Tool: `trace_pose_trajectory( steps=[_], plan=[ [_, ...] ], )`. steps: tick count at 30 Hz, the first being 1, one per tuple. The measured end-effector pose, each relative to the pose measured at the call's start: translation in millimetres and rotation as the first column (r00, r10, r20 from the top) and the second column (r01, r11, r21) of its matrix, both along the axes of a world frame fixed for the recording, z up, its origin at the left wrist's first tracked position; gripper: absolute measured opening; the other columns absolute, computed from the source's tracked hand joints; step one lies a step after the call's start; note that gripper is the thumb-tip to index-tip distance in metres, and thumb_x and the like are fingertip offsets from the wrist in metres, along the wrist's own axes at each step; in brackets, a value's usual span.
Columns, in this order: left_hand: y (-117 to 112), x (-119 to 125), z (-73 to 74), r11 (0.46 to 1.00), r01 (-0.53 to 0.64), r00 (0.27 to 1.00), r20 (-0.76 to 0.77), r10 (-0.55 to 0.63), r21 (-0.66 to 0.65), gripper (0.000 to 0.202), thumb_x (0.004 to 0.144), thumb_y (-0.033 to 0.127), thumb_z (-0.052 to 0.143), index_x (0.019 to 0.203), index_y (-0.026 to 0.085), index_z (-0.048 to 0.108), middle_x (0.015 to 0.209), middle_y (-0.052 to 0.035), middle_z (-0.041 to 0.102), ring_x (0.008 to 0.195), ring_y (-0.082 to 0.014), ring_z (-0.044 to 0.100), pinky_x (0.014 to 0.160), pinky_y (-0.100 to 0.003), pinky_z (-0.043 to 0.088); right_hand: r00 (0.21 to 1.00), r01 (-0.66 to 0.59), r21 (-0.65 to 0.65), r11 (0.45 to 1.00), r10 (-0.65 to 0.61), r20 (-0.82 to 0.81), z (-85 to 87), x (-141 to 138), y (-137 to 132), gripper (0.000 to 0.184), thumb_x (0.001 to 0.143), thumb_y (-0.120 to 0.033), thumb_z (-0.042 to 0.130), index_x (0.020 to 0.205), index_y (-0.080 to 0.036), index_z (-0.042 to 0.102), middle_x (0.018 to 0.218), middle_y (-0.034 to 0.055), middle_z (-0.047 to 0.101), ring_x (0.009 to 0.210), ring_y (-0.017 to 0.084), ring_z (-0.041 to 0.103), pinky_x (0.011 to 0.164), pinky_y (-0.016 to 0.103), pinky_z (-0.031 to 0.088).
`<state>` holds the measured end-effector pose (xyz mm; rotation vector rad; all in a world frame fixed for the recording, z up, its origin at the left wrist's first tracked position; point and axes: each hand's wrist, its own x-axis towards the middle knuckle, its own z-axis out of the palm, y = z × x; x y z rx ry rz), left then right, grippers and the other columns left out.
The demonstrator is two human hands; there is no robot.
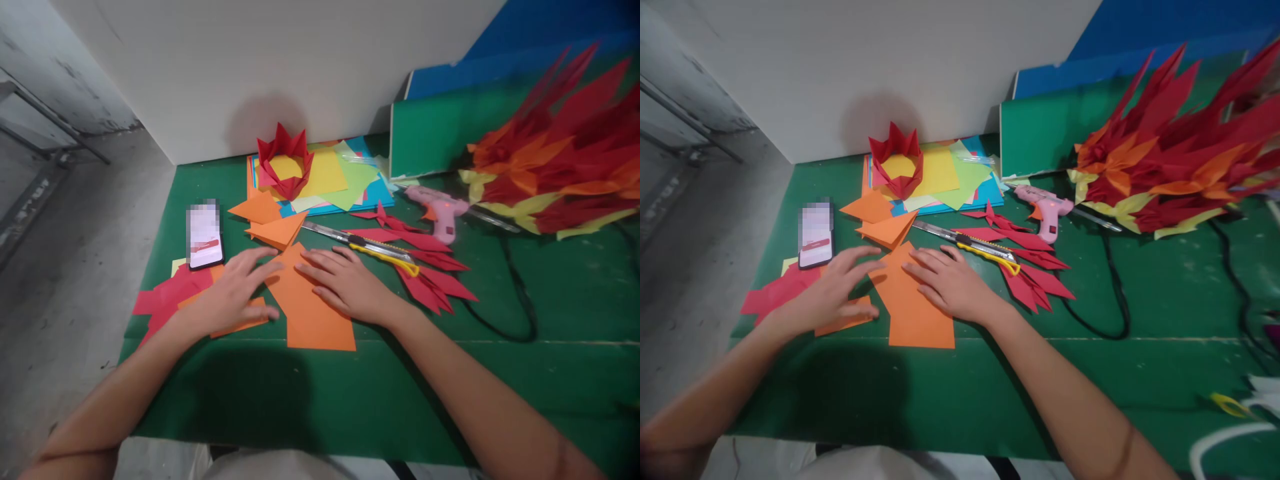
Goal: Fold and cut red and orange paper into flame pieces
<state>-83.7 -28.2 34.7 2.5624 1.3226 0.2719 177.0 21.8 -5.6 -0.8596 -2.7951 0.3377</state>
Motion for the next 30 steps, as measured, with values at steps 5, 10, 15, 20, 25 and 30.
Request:
trace_pose_trajectory(
  steps=[5, 10, 15, 20, 25, 30],
  plan=[
    [-39, -17, -15.1, 0.998, -0.026, 0.976, -0.218, 0.012, -0.061, 0.069, 0.087, 0.059, 0.046, 0.144, 0.022, 0.032, 0.153, -0.0145, 0.025, 0.141, -0.0388, 0.014, 0.108, -0.06, 0.026, 1.0, 0.001, -0.003, 1.0, -0.001, -0.011, -3.0, 0, 0, 0.044, 0.096, -0.031, 0.037, 0.14, -0.027, 0.041, 0.145, 0.0051, 0.043, 0.129, 0.024, 0.042, 0.105, 0.046, 0.026],
    [-52, -27, -27.8, 0.997, -0.074, 0.977, -0.205, 0.066, -0.035, 0.041, 0.099, 0.031, 0.031, 0.138, 0.028, 0.041, 0.153, -0.0071, 0.027, 0.143, -0.0296, 0.016, 0.111, -0.053, 0.028, 1.0, 0.008, -0.015, 1.0, -0.008, -0.023, -4.3, 2, 0, 0.044, 0.096, -0.032, 0.038, 0.14, -0.027, 0.041, 0.145, 0.0044, 0.044, 0.129, 0.024, 0.042, 0.105, 0.046, 0.026],
    [-50, -33, -24.8, 0.973, -0.227, 0.97, -0.093, 0.223, -0.037, 0.046, 0.095, 0.011, 0.026, 0.138, 0.017, 0.041, 0.152, -0.0127, 0.025, 0.14, -0.0262, 0.028, 0.108, -0.045, 0.037, 0.997, -0.001, -0.042, 0.999, -0.002, -0.081, -3.4, 3, 1, 0.042, 0.095, -0.031, 0.041, 0.137, -0.024, 0.045, 0.139, 0.0055, 0.051, 0.127, 0.024, 0.044, 0.103, 0.045, 0.031],
    [-43, -17, -12.5, 0.957, -0.287, 0.952, 0.095, 0.29, -0.046, 0.042, 0.093, 0.011, 0.03, 0.131, 0.021, 0.046, 0.14, -0.0103, 0.043, 0.129, -0.0233, 0.043, 0.108, -0.046, 0.037, 0.964, -0.017, -0.069, 0.997, -0.002, -0.267, -3.4, 7, 3, 0.036, 0.092, -0.025, 0.047, 0.128, -0.025, 0.053, 0.122, 0.006, 0.065, 0.11, 0.023, 0.057, 0.093, 0.042, 0.042],
    [-26, 21, -12.7, 0.888, -0.312, 0.806, 0.401, 0.436, -0.338, 0.056, 0.086, 0.026, 0.056, 0.137, 0.022, 0.034, 0.128, -0.0123, 0.051, 0.109, -0.0235, 0.056, 0.096, -0.044, 0.047, 0.883, 0.018, -0.191, 0.981, -0.105, -0.458, 0.4, 14, 0, 0.037, 0.091, -0.02, 0.049, 0.126, -0.03, 0.055, 0.117, 0.0043, 0.067, 0.106, 0.021, 0.06, 0.09, 0.039, 0.047],
    [-2, 50, -18.5, 0.762, -0.02, 0.342, 0.712, 0.613, -0.647, 0.055, 0.079, 0.03, 0.066, 0.127, 0.022, 0.039, 0.112, -0.0086, 0.058, 0.097, -0.0192, 0.061, 0.084, -0.034, 0.051, 0.761, -0.011, -0.531, 0.847, -0.337, -0.554, 2.7, 18, -4, 0.074, 0.084, -0.03, 0.062, 0.146, -0.034, 0.023, 0.132, 0.0088, 0.055, 0.095, 0.02, 0.062, 0.083, 0.039, 0.053]
  ],
)
